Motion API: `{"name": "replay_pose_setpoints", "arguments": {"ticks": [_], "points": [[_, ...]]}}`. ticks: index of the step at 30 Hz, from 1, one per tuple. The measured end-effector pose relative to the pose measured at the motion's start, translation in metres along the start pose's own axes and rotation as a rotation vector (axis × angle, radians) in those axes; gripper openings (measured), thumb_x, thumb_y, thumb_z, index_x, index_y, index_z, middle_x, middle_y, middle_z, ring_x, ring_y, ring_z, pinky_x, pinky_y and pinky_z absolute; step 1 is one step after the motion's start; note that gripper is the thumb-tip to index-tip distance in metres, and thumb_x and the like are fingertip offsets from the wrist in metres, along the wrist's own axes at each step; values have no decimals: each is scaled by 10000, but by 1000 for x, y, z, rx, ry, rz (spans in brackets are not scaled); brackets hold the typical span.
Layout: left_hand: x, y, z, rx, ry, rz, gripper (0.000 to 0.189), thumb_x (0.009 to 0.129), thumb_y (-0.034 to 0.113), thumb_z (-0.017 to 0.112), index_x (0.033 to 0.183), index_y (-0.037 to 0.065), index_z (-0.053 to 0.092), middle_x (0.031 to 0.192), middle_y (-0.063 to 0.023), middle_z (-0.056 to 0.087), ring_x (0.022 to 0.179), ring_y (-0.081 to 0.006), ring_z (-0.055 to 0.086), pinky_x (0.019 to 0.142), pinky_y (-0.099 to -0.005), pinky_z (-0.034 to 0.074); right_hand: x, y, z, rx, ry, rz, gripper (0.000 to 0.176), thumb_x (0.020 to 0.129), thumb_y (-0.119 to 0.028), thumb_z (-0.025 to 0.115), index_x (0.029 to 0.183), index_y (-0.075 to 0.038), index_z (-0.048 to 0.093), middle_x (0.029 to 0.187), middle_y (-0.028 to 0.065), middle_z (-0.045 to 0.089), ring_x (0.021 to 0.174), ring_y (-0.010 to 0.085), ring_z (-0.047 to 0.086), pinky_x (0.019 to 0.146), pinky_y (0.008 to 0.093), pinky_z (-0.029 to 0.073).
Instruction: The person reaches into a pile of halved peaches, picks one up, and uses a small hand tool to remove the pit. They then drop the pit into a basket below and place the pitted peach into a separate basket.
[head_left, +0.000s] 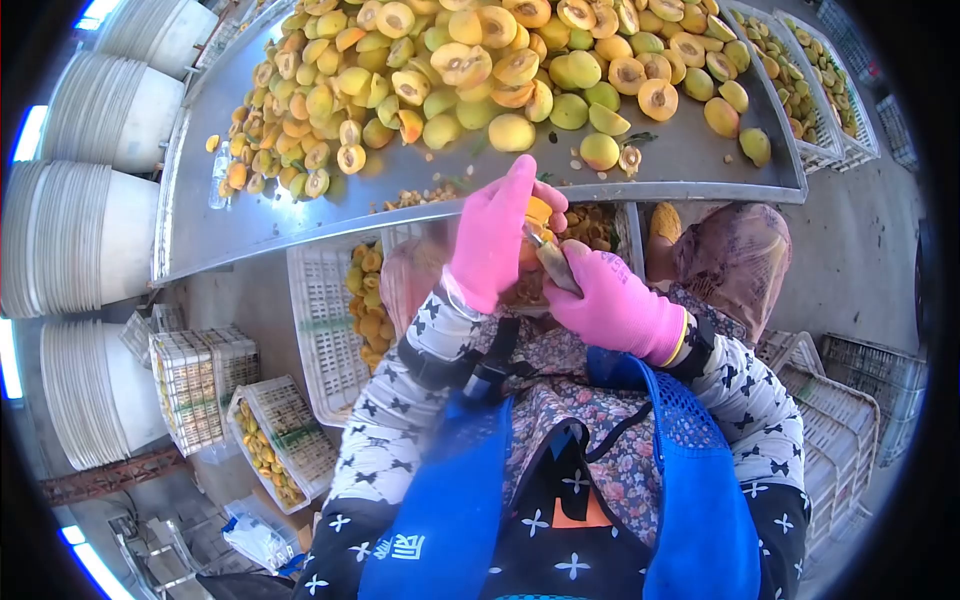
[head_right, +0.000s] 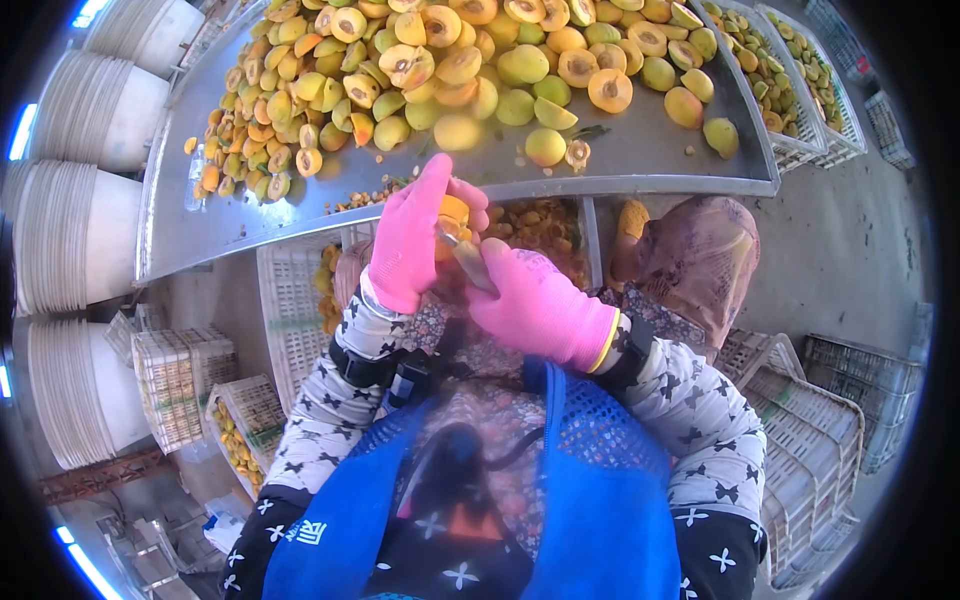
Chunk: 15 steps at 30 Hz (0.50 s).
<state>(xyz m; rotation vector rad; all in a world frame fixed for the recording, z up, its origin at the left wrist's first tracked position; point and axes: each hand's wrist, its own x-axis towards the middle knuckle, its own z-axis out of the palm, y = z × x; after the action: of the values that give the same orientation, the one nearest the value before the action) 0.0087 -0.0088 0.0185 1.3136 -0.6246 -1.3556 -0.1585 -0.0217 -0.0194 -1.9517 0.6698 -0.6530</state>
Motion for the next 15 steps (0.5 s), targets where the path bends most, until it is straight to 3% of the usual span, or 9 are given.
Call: {"name": "replay_pose_setpoints", "arguments": {"ticks": [2, 3, 5, 6, 8, 9, 12, 15], "points": [[-8, -2, 6, -43, 101, 54, 480, 1031, 446, 476, 920, 11, 647, 787, -86, 648, 651, -141, 608, 614, -252, 500, 2, -3, 1, 119, -79, 130, 167, 888, -136, 631, 928, -26, 512, 637, 103, 540, 538, 271, 574, 509, 385, 439], [-9, -2, 10, -58, 149, 89, 492, 1039, 447, 452, 929, 8, 646, 797, -90, 654, 651, -142, 607, 626, -255, 503, 5, -9, -4, 330, -185, 292, 156, 889, -137, 628, 924, -33, 517, 635, 72, 537, 526, 225, 561, 492, 359, 430], [-3, -23, 1, 232, 223, 477, 495, 1044, 438, 441, 927, 5, 650, 791, -93, 654, 651, -142, 610, 630, -255, 505, 15, -37, -22, 754, -392, 619, 133, 890, -138, 623, 916, -49, 528, 630, 10, 530, 501, 133, 534, 457, 306, 412], [0, -34, -2, 371, 250, 666, 496, 1046, 434, 436, 926, 4, 651, 788, -94, 654, 650, -142, 611, 632, -256, 506, 12, -32, -18, 665, -338, 577, 121, 888, -134, 619, 914, -54, 533, 633, -2, 532, 494, 117, 527, 448, 287, 402], [-3, -19, 2, 101, 136, 261, 487, 1031, 433, 479, 904, -6, 647, 797, -90, 652, 653, -145, 603, 616, -261, 501, 5, -19, -6, 477, -248, 495, 98, 883, -128, 610, 909, -63, 542, 639, -24, 536, 480, 84, 513, 430, 248, 382], [-4, -12, 0, -30, 80, 62, 484, 1023, 433, 501, 893, -11, 644, 802, -88, 651, 654, -147, 599, 607, -264, 499, 7, -19, -9, 607, -307, 584, 99, 881, -128, 612, 918, -62, 549, 641, -19, 542, 483, 82, 515, 431, 246, 382], [-3, -17, -12, 57, -149, 209, 503, 1028, 437, 479, 886, -17, 641, 817, -92, 656, 672, -161, 615, 616, -269, 509, 15, -20, -20, 869, -487, 702, 110, 878, -137, 625, 941, -64, 571, 655, -8, 563, 491, 75, 520, 434, 240, 385], [-7, -10, -31, 142, -302, 206, 491, 1032, 431, 471, 937, -24, 630, 844, -103, 668, 725, -170, 641, 644, -271, 520, 8, -19, -28, 822, -671, 612, 131, 881, -162, 641, 963, -69, 600, 683, -3, 586, 518, 74, 541, 456, 241, 405]]}}
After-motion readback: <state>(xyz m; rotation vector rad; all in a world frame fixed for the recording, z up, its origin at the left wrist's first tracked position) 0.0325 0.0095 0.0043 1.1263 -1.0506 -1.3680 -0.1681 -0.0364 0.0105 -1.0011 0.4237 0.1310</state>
